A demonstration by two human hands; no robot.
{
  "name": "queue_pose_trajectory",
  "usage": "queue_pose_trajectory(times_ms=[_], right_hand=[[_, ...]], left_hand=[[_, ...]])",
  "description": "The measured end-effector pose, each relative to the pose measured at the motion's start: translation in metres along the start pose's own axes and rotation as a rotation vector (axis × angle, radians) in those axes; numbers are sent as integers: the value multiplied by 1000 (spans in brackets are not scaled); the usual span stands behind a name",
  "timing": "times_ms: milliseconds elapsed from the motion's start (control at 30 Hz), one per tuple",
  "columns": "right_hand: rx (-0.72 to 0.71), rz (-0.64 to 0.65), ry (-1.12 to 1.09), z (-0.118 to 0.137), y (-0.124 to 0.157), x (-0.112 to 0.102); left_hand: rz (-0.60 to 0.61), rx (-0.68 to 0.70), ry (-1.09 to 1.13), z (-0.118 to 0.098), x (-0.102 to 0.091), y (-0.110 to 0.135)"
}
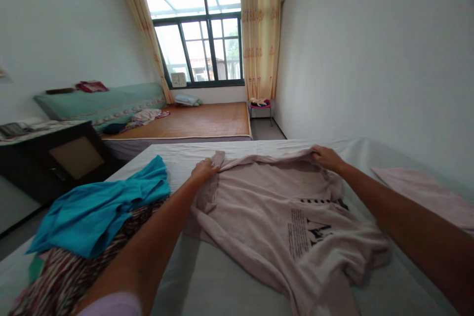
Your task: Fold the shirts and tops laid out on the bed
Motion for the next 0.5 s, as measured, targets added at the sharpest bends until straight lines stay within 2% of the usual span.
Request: queue_pose_trajectory(times_ms=[100, 200, 333, 500], right_hand=[[162, -267, -158, -22, -29, -31], [282, -392, -278, -38, -44, -39], [298, -340, -242, -43, -55, -26], [321, -264, -209, -40, -79, -17]], left_hand=[[-17, -9, 100, -1, 1, -18], [-31, -13, 242, 8, -3, -31], [-49, -50, 483, 37, -19, -35], [-208, -96, 745, 68, -58, -30]])
Point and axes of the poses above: each hand's wrist, its own y-axis away from the middle knuckle, its own x-axis out of the palm, z = x × y, the point moved 4 cm from there along -y, towards the middle knuckle, and after that the axes turned 3 degrees about z, right-handed, at the moved point
